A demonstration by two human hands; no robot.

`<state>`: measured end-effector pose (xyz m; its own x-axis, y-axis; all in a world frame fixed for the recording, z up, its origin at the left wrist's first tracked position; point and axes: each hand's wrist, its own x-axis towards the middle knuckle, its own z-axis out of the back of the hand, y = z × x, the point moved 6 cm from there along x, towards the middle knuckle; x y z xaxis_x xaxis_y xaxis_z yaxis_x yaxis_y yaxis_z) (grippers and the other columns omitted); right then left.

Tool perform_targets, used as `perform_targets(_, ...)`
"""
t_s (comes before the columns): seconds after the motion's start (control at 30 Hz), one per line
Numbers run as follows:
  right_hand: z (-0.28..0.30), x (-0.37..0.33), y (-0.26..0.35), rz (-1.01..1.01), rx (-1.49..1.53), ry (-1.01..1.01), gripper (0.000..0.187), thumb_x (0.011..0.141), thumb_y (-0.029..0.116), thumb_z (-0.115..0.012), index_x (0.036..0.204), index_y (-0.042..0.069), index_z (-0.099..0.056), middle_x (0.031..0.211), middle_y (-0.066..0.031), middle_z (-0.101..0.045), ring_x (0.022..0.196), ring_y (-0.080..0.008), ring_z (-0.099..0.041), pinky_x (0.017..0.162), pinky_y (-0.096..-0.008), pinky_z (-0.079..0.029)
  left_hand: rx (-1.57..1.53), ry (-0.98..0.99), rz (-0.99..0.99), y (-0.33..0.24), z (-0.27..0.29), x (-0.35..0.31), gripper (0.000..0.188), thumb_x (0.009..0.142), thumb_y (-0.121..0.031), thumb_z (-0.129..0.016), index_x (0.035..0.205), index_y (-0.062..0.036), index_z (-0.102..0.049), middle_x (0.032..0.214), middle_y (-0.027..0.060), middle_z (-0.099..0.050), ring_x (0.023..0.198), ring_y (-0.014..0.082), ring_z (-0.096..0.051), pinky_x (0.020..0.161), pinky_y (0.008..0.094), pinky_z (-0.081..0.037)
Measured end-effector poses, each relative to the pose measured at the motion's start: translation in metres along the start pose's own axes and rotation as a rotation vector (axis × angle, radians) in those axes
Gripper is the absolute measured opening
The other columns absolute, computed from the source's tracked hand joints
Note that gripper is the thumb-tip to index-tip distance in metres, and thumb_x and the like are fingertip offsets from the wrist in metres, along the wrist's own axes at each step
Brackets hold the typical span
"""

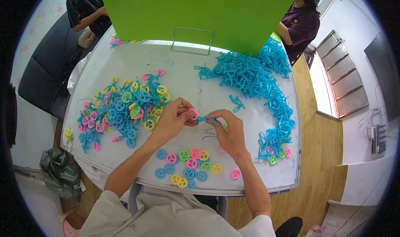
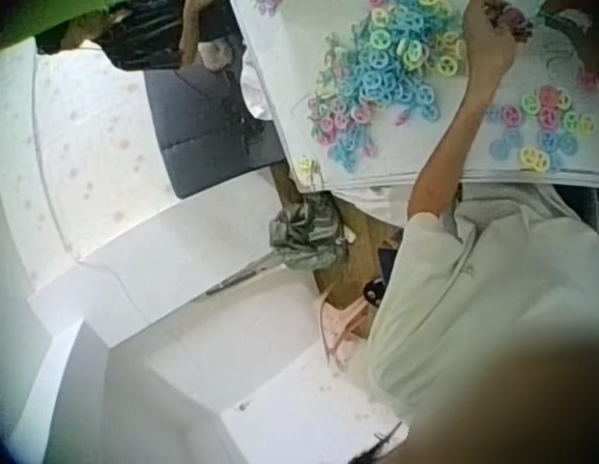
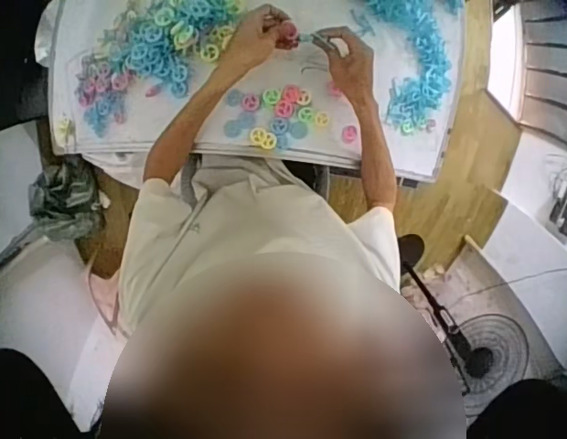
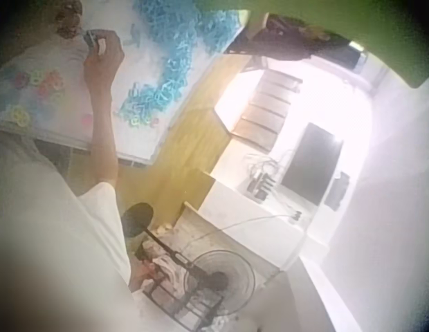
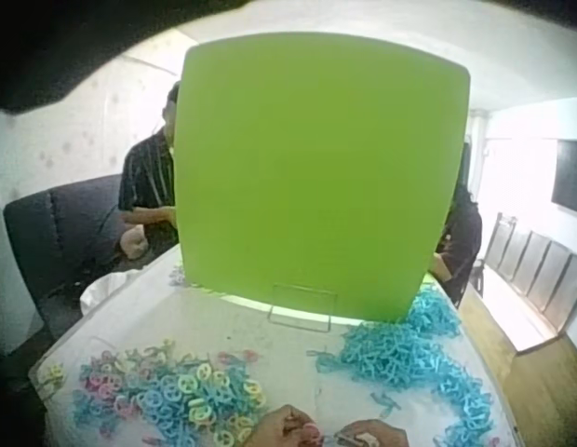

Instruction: Assembling colorful plastic toy gears by connecting them together at a workbench.

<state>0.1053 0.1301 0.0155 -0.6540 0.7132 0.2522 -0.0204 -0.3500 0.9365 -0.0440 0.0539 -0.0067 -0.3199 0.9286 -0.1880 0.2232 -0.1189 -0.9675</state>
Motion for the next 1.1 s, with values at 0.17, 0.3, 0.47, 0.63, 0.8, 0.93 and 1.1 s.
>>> perform_targets(0.17,-0.001,0.002,0.008,-0.017,-0.108,0.038,0.020,0.079,-0.016,-0.052,0.093,-0.006,-0.062,0.088,-0.0115,-0.066,0.085,-0.0154,-0.064,0.078,-0.0294,-0.054,0.199,-0.126,-0.231,-0.004,-0.005,-0.010,0.005,0.092,0.000,-0.054,0.094,0.0043,-0.053,0.087,0.0122,-0.065,0.082,0.0174,-0.067,0.070,0.0301,-0.058)
perform_targets(0.3,0.001,0.002,-0.005,-0.095,-0.045,0.004,0.010,0.084,-0.007,-0.060,0.092,-0.004,-0.063,0.083,-0.0083,-0.066,0.081,-0.0120,-0.063,0.071,-0.0260,-0.052,0.114,-0.105,-0.338,-0.015,-0.016,-0.015,0.007,0.093,0.004,-0.049,0.092,0.0059,-0.056,0.094,0.0124,-0.067,0.087,0.0165,-0.066,0.076,0.0289,-0.057)
perform_targets(0.47,-0.004,-0.001,-0.015,-0.313,0.275,0.022,0.015,0.092,0.013,-0.060,0.091,-0.002,-0.059,0.083,-0.0073,-0.066,0.076,-0.0097,-0.059,0.071,-0.0251,-0.046,0.089,-0.095,-0.402,-0.017,-0.018,-0.018,0.014,0.095,0.005,-0.045,0.098,0.0056,-0.059,0.100,0.0132,-0.067,0.091,0.0162,-0.066,0.079,0.0287,-0.056)
perform_targets(0.63,-0.011,-0.008,-0.032,-0.450,0.518,0.021,0.017,0.094,0.016,-0.059,0.091,-0.001,-0.059,0.083,-0.0076,-0.066,0.074,-0.0093,-0.058,0.070,-0.0243,-0.046,0.114,-0.120,-0.466,-0.017,-0.018,-0.023,0.016,0.094,0.006,-0.044,0.100,0.0052,-0.060,0.101,0.0128,-0.068,0.091,0.0162,-0.066,0.079,0.0289,-0.057)
perform_targets(0.8,-0.012,-0.010,-0.019,-0.342,0.296,-0.107,0.015,0.093,0.014,-0.060,0.089,-0.001,-0.060,0.082,-0.0072,-0.067,0.072,-0.0087,-0.058,0.068,-0.0230,-0.046,0.261,-0.218,-0.534,-0.021,-0.022,-0.029,0.028,0.085,0.016,-0.042,0.101,0.0041,-0.061,0.090,0.0137,-0.068,0.086,0.0211,-0.069,0.075,0.0290,-0.057)
perform_targets(0.93,-0.010,-0.014,-0.011,-0.242,0.109,-0.230,0.012,0.090,0.009,-0.063,0.088,-0.002,-0.060,0.081,-0.0073,-0.067,0.073,-0.0084,-0.060,0.066,-0.0221,-0.047,0.248,-0.243,-0.570,-0.023,-0.019,-0.027,0.027,0.084,0.017,-0.043,0.100,0.0040,-0.061,0.090,0.0124,-0.068,0.084,0.0217,-0.069,0.073,0.0295,-0.057)
perform_targets(1.1,-0.009,-0.017,-0.006,-0.074,-0.021,-0.343,0.010,0.084,0.005,-0.069,0.086,-0.002,-0.062,0.077,-0.0071,-0.067,0.070,-0.0103,-0.062,0.067,-0.0243,-0.049,0.225,-0.190,-0.480,-0.018,-0.014,-0.023,0.010,0.093,0.006,-0.048,0.095,0.0059,-0.058,0.090,0.0113,-0.067,0.084,0.0165,-0.067,0.077,0.0279,-0.056)
